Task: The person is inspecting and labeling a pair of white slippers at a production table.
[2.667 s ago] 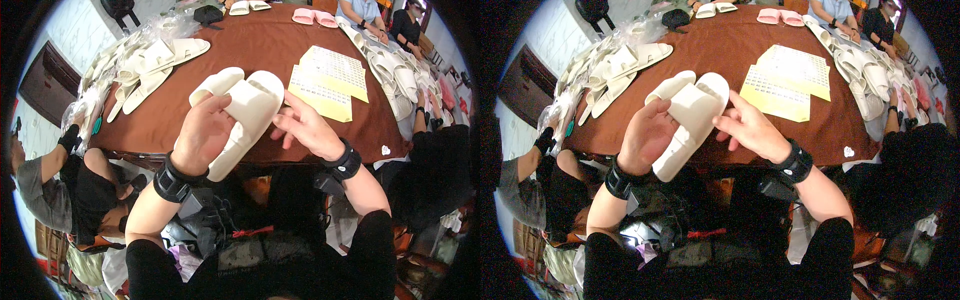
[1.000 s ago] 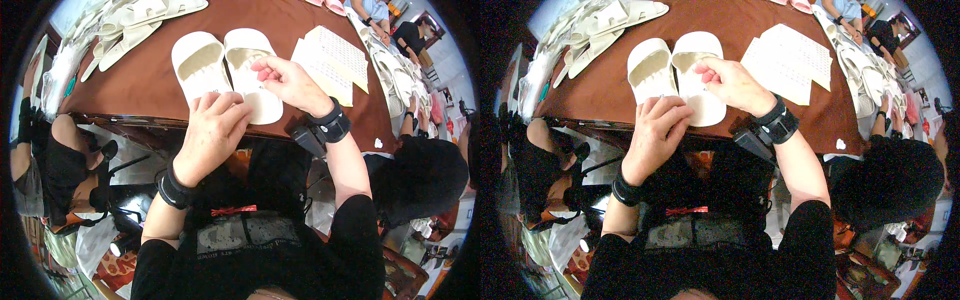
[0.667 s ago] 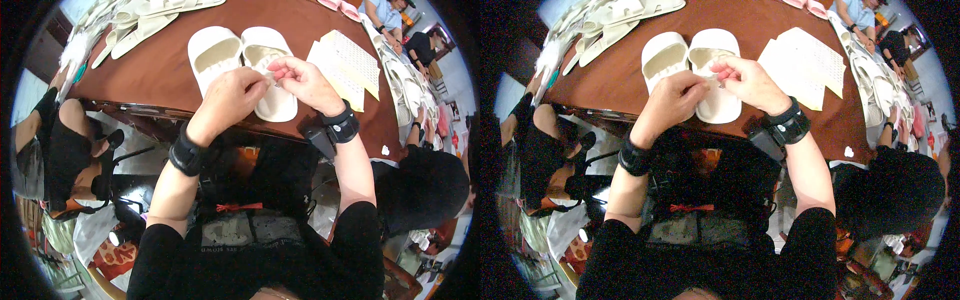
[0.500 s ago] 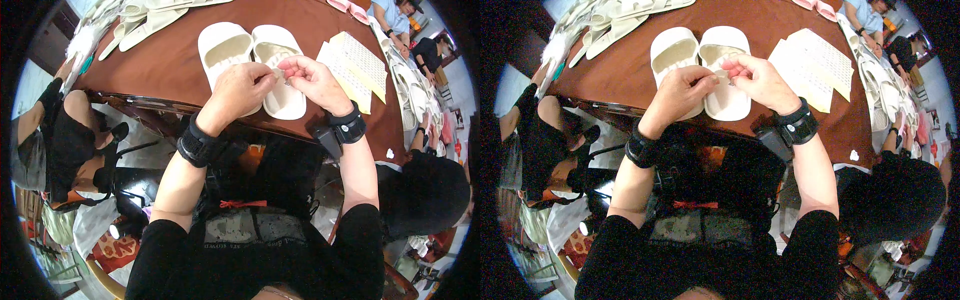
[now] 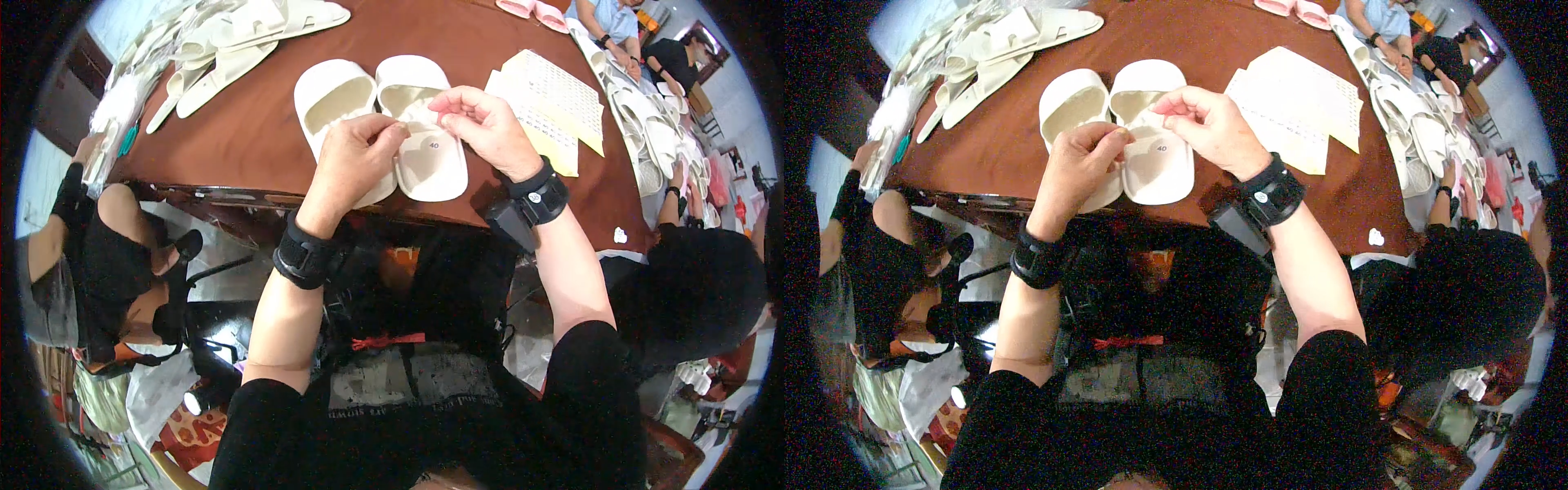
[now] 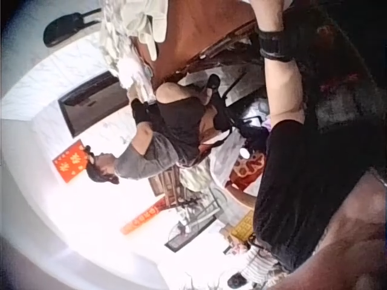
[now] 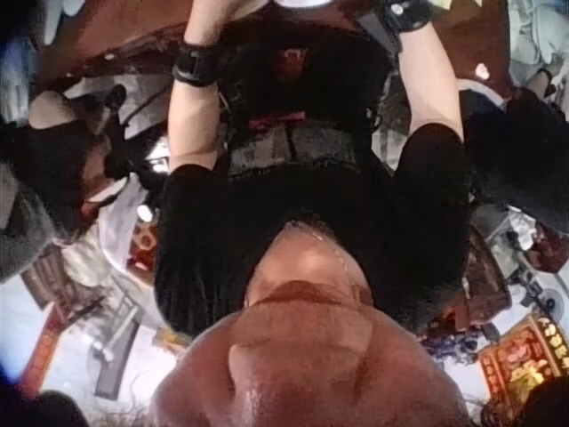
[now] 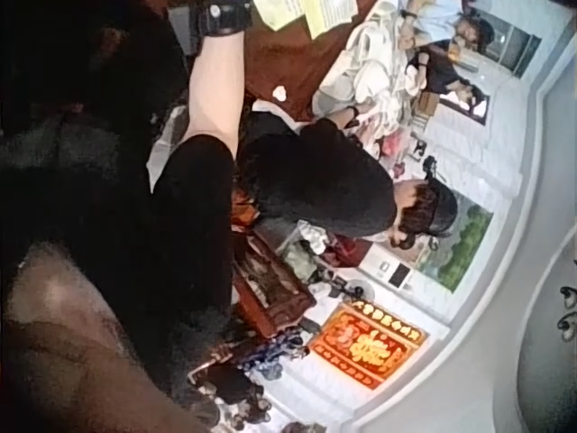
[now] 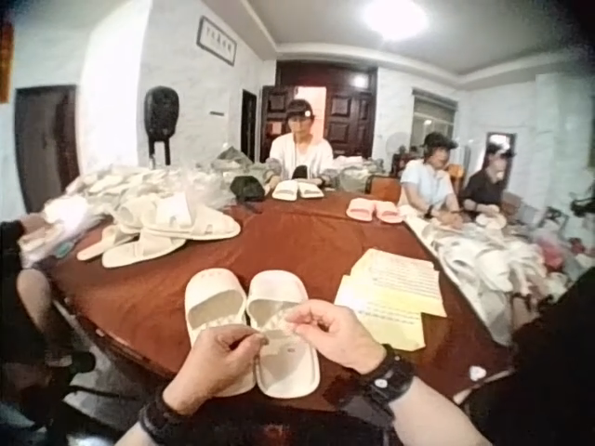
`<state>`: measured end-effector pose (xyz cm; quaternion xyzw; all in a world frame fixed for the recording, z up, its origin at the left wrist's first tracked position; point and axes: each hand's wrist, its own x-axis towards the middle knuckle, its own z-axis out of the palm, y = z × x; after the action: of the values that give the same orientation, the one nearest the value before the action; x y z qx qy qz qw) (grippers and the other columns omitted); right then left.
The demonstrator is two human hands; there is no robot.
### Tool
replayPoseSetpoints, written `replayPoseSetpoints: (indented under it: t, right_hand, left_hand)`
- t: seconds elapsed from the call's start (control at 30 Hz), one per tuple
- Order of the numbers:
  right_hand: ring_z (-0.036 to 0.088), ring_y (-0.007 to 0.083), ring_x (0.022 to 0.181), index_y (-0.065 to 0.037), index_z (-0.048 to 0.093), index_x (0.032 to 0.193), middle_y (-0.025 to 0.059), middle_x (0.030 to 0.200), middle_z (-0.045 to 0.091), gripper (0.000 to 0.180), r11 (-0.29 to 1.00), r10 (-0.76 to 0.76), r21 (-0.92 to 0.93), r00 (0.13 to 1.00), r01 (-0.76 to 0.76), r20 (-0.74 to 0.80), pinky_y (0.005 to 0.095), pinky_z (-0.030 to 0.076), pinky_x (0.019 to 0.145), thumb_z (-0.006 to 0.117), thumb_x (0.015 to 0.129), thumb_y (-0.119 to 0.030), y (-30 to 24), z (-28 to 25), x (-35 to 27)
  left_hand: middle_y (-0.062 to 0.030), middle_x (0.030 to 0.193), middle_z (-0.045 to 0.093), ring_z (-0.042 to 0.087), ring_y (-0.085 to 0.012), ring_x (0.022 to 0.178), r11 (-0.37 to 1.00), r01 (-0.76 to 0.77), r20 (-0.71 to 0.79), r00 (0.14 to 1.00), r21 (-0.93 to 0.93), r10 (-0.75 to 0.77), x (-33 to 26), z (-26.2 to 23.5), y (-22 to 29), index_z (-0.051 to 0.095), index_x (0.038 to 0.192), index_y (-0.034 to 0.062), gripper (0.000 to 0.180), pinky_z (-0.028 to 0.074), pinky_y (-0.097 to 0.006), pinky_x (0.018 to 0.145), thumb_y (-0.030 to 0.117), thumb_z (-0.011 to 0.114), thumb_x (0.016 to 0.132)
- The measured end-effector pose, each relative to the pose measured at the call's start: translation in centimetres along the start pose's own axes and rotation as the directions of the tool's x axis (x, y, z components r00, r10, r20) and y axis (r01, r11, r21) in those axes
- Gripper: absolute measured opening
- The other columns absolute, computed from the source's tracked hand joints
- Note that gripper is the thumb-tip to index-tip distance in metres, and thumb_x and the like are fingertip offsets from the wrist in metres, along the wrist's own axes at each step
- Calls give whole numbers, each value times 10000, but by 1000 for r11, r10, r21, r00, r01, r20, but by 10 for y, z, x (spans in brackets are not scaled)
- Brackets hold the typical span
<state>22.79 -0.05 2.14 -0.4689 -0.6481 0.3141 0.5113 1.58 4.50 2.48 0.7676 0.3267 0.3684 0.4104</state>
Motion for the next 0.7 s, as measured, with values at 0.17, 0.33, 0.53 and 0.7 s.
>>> replayPoseSetpoints:
  t: [0.17,0.33,0.53,0.7]
  right_hand:
    - [611,89,918,-3,619,1128,26,989,661,254,996,5,-91,998,1,69,239,490,830,574,878,-7,-3,2,-1]
    - [603,73,879,-32,628,1114,7,961,665,290,988,-4,-155,993,23,118,218,474,743,569,833,3,-10,5,-6]
    - [585,99,849,-35,633,1088,33,924,624,322,979,-44,-191,990,69,131,236,468,730,548,786,33,-12,6,-7]
    - [578,118,847,-31,626,1086,48,920,584,334,967,-96,-222,986,125,136,251,475,739,524,778,49,-11,8,-7]
  left_hand:
    - [-34,696,637,584,-92,656,999,52,-13,999,-3,-52,-1,0,1,684,845,-32,240,473,-250,626,175,574,897]
    - [-84,758,633,604,-169,734,978,-177,27,984,107,175,-12,0,-2,665,807,-32,187,475,-293,674,127,590,870]
    - [-98,808,619,597,-285,776,882,-421,48,906,210,421,-21,0,-4,679,809,1,81,477,-368,721,79,673,785]
    - [-75,848,617,578,-282,840,871,-430,70,902,239,426,-22,-1,-7,682,831,21,78,454,-376,798,73,685,772]
